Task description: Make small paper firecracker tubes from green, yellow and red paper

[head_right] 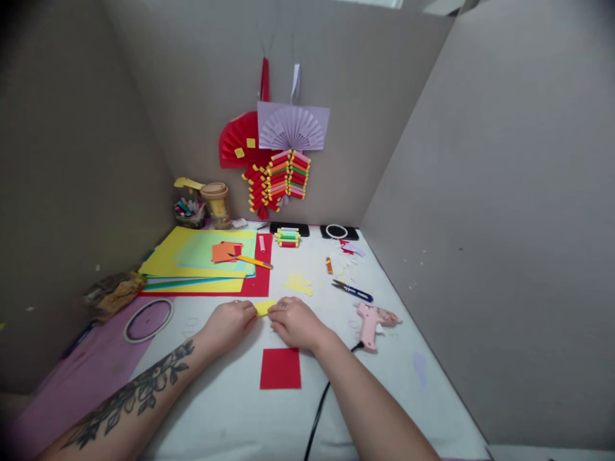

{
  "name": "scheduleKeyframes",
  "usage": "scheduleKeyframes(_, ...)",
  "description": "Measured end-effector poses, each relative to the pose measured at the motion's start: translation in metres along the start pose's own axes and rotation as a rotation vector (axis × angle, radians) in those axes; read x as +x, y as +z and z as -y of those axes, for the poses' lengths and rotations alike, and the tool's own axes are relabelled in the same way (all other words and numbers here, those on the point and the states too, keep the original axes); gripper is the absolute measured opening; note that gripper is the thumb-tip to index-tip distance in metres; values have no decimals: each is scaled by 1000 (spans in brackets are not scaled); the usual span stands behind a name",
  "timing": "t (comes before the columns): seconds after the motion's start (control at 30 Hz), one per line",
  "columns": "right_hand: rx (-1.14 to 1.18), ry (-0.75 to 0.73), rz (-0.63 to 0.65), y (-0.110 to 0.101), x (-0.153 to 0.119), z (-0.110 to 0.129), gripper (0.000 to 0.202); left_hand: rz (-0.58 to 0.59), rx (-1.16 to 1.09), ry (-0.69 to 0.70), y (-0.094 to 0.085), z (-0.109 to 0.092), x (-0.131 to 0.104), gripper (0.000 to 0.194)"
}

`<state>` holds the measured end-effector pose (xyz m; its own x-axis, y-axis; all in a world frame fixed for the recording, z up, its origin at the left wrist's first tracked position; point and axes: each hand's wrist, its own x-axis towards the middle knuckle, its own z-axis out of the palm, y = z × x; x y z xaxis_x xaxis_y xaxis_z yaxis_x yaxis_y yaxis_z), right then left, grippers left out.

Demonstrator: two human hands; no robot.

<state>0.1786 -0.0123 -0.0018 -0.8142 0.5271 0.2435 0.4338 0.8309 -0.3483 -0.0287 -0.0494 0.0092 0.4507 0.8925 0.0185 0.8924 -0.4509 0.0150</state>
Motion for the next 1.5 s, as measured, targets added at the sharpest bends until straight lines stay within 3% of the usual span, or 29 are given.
scheduleKeyframes(0.83,-8,-30,-22,0,0,0,18,-10,9,4,-4,-1,0,18)
scheduleKeyframes(1.1,76,198,-60,5,5,-1,15,-17,-31,-1,-4,-1,0,20)
scheduleKeyframes(1.5,84,135,-127,19,7,-6,14,-44,-56,-8,-2,1,-1,22)
